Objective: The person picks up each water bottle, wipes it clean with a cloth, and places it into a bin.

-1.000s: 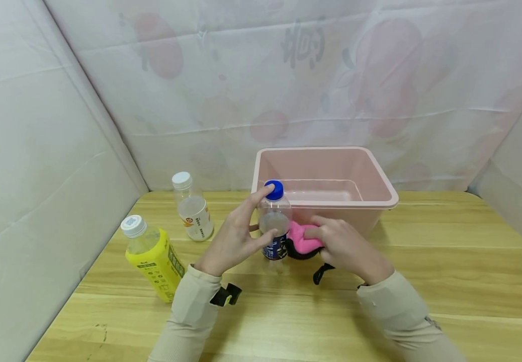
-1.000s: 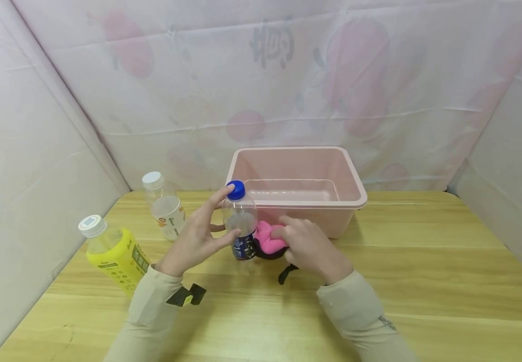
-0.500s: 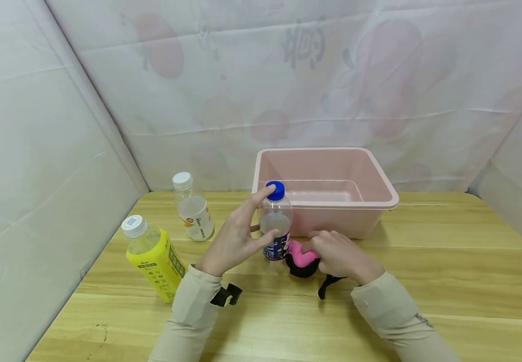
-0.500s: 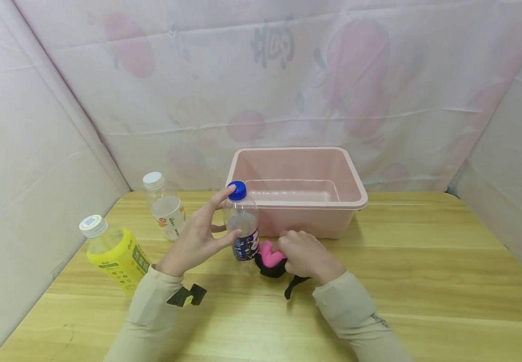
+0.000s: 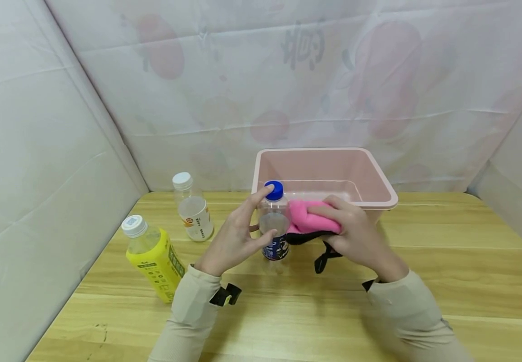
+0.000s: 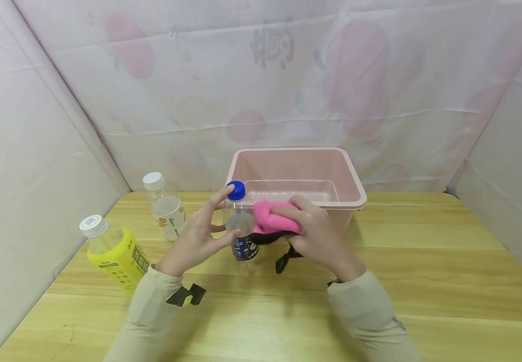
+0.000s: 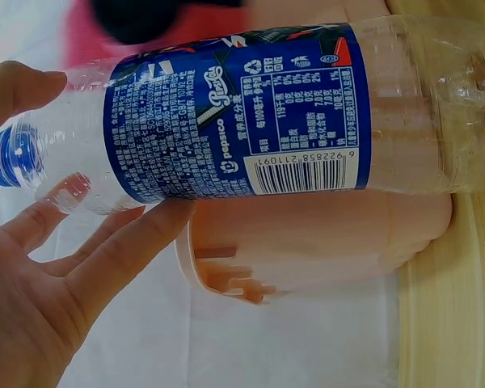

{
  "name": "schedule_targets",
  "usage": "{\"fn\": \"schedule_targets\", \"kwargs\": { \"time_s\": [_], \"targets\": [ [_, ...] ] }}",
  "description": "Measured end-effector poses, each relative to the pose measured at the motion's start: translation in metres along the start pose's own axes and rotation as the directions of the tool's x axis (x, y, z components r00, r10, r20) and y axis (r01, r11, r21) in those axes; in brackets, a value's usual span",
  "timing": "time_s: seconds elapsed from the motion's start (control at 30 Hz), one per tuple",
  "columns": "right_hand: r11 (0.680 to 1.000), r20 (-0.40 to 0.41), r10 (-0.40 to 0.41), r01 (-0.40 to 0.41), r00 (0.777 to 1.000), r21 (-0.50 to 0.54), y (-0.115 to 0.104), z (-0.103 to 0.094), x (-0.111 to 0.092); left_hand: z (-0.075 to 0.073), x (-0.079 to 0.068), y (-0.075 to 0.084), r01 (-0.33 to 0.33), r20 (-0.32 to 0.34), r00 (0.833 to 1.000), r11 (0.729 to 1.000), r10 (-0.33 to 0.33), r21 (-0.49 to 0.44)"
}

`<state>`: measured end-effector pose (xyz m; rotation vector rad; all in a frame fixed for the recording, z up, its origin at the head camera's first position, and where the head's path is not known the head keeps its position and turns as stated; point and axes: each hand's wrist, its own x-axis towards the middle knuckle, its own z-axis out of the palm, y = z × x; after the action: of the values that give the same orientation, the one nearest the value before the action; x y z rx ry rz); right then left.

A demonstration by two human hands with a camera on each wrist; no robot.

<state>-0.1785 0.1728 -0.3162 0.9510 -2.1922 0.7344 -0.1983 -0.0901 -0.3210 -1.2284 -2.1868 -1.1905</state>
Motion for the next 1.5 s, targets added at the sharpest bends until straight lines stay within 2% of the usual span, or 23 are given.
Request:
{"fn": "schedule_targets", "kwargs": {
  "time_s": [0.07, 0.13, 0.23, 0.3, 0.43, 0.6, 0.77, 0.87, 0.93, 1.0, 1.03, 1.1, 1.2, 1.27, 1.37, 1.5],
  "targets": [
    [0.996, -0.096, 0.013, -0.004, 0.995, 0.094, -0.003, -0.003, 0.003, 0.000, 0.000, 0.000, 0.000, 0.000, 1.000, 1.000, 0.000, 0.000],
    [0.976, -0.182, 0.041, 0.000, 0.983, 0.218, -0.007, -0.005, 0.007, 0.000, 0.001, 0.000, 0.000, 0.003, 1.000, 1.000, 0.000, 0.000],
    [0.942, -0.248, 0.060, 0.028, 0.967, 0.335, -0.012, -0.005, 0.011, 0.001, 0.001, -0.001, 0.001, 0.004, 1.000, 1.000, -0.001, -0.001],
    [0.937, -0.266, 0.056, 0.041, 0.962, 0.346, -0.014, -0.004, 0.012, 0.001, 0.001, -0.001, 0.006, 0.003, 1.000, 1.000, -0.006, -0.002],
    [0.949, -0.253, 0.041, 0.041, 0.967, 0.313, -0.014, -0.003, 0.011, 0.002, 0.001, -0.002, 0.015, 0.008, 1.000, 1.000, -0.015, -0.012],
    [0.969, -0.177, 0.055, -0.010, 0.983, 0.247, -0.011, -0.005, 0.007, 0.002, 0.001, 0.000, 0.021, 0.014, 1.000, 0.999, -0.020, -0.029],
    [0.991, -0.041, 0.041, -0.036, 0.998, 0.125, -0.008, -0.007, 0.003, 0.002, 0.001, 0.000, 0.016, 0.011, 1.000, 0.999, -0.015, -0.037],
    [1.000, 0.051, 0.017, -0.019, 0.999, 0.021, -0.007, -0.008, 0.001, 0.002, 0.001, 0.000, 0.014, 0.012, 1.000, 0.999, -0.014, -0.036],
    [0.998, 0.137, 0.018, -0.011, 0.990, -0.056, -0.007, -0.008, 0.000, 0.002, 0.001, 0.000, 0.015, 0.012, 1.000, 0.999, -0.015, -0.034],
    [0.993, 0.259, 0.052, -0.022, 0.965, -0.117, -0.008, -0.006, -0.002, 0.002, 0.001, -0.001, 0.007, 0.009, 1.000, 1.000, -0.007, -0.016],
    [0.990, 0.326, 0.075, -0.031, 0.942, -0.136, -0.008, -0.003, -0.003, 0.002, 0.001, -0.001, 0.003, 0.006, 1.000, 1.000, -0.003, -0.005],
    [0.985, 0.459, 0.122, -0.050, 0.880, -0.167, -0.007, 0.004, -0.005, 0.002, 0.001, -0.001, -0.008, 0.000, 1.000, 1.000, 0.008, 0.027],
    [0.975, 0.607, 0.196, -0.086, 0.770, -0.205, -0.007, 0.018, -0.008, 0.002, 0.000, -0.001, -0.019, -0.006, 1.000, 0.998, 0.019, 0.066],
    [0.971, 0.655, 0.218, -0.093, 0.723, -0.221, -0.007, 0.025, -0.011, 0.002, 0.000, -0.001, -0.019, -0.006, 1.000, 0.997, 0.020, 0.074],
    [0.967, 0.681, 0.240, -0.110, 0.691, -0.229, -0.008, 0.031, -0.014, 0.001, -0.001, -0.001, -0.011, -0.002, 1.000, 0.998, 0.011, 0.067],
    [0.967, 0.672, 0.237, -0.104, 0.701, -0.233, -0.009, 0.032, -0.013, 0.000, -0.002, -0.001, 0.000, 0.003, 1.000, 0.999, 0.000, 0.049]
  ]
}}
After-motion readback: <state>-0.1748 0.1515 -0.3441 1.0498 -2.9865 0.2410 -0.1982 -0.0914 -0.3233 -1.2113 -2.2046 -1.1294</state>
